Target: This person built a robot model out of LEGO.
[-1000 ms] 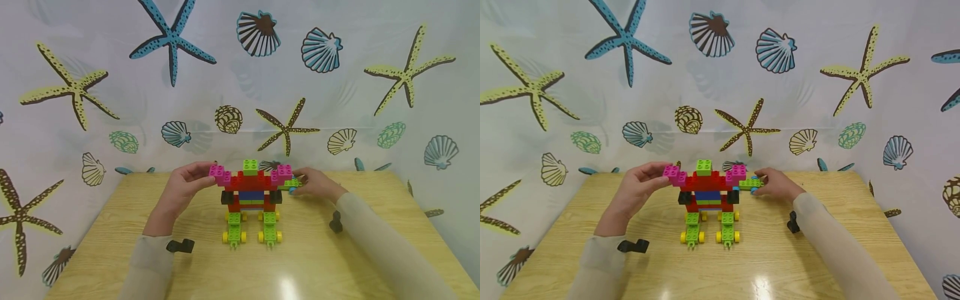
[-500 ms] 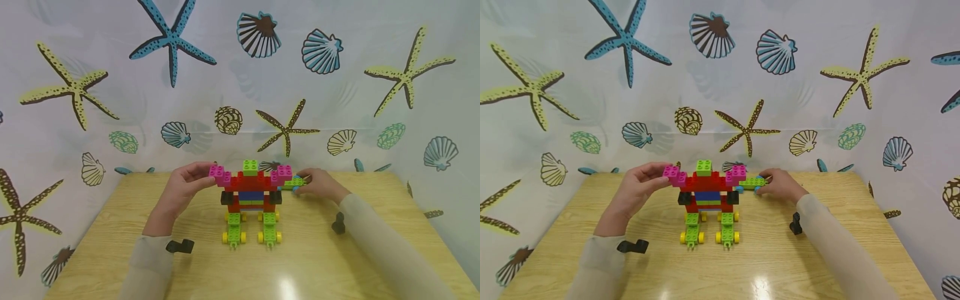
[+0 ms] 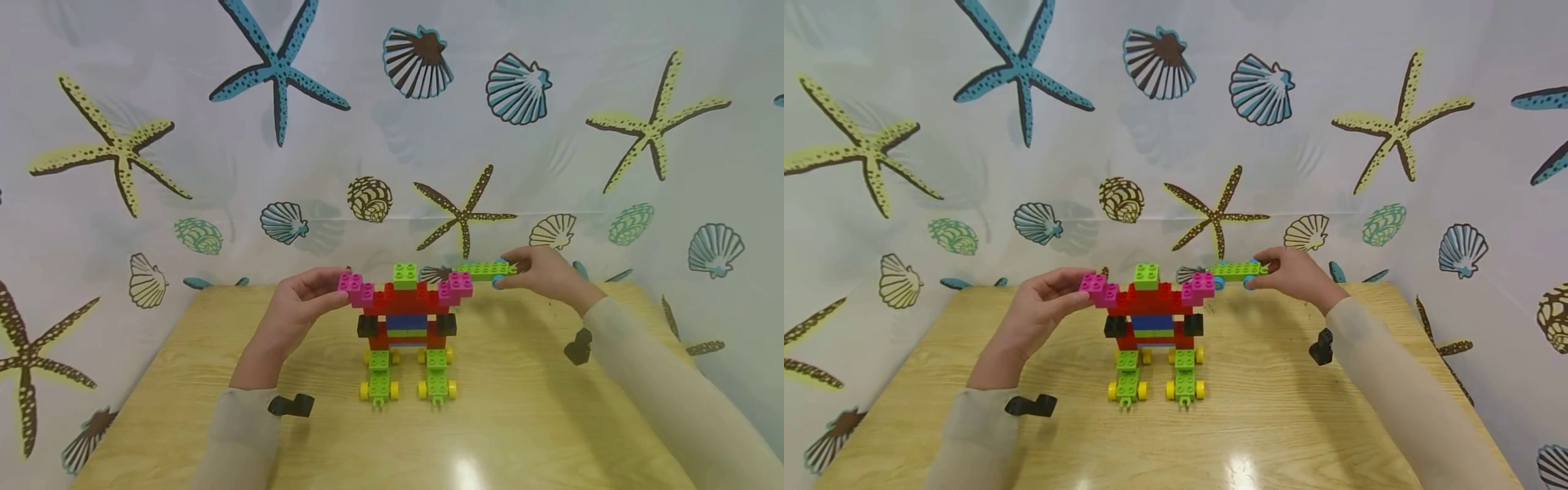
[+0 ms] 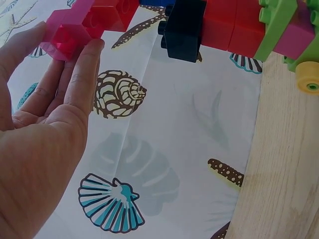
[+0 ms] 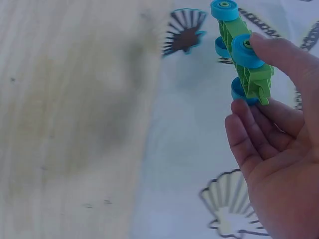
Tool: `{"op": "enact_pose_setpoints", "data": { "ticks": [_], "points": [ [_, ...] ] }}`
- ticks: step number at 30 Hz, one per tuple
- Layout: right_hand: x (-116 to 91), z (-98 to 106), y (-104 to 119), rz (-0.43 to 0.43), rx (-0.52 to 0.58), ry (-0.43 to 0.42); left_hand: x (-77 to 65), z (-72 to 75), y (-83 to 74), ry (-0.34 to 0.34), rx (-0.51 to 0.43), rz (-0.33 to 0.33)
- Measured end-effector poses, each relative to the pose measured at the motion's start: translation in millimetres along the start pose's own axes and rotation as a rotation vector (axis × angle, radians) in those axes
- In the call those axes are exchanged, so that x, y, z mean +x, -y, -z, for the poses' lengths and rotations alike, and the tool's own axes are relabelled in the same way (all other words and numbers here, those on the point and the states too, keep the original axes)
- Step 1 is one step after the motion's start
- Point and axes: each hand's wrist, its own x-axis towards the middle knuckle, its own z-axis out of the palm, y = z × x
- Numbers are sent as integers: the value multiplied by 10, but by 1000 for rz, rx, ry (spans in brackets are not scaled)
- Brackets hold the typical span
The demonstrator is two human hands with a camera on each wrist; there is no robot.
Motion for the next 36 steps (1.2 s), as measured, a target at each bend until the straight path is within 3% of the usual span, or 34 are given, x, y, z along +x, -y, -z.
{"op": "enact_pose_setpoints", "data": {
  "ticks": [6, 13, 24, 36],
  "points": [
    [-94, 286, 331, 22, 28, -40, 1, 6, -3, -2, 1, 12],
    [-190, 396, 808, 47, 63, -93, 5, 5, -3, 2, 18, 1],
    [-319, 189, 1500, 181, 138, -79, -14, -3, -31, 1, 26, 12],
    [-302, -42, 1597, 226, 161, -17, -18, 4, -55, 8, 71, 16]
  ]
}}
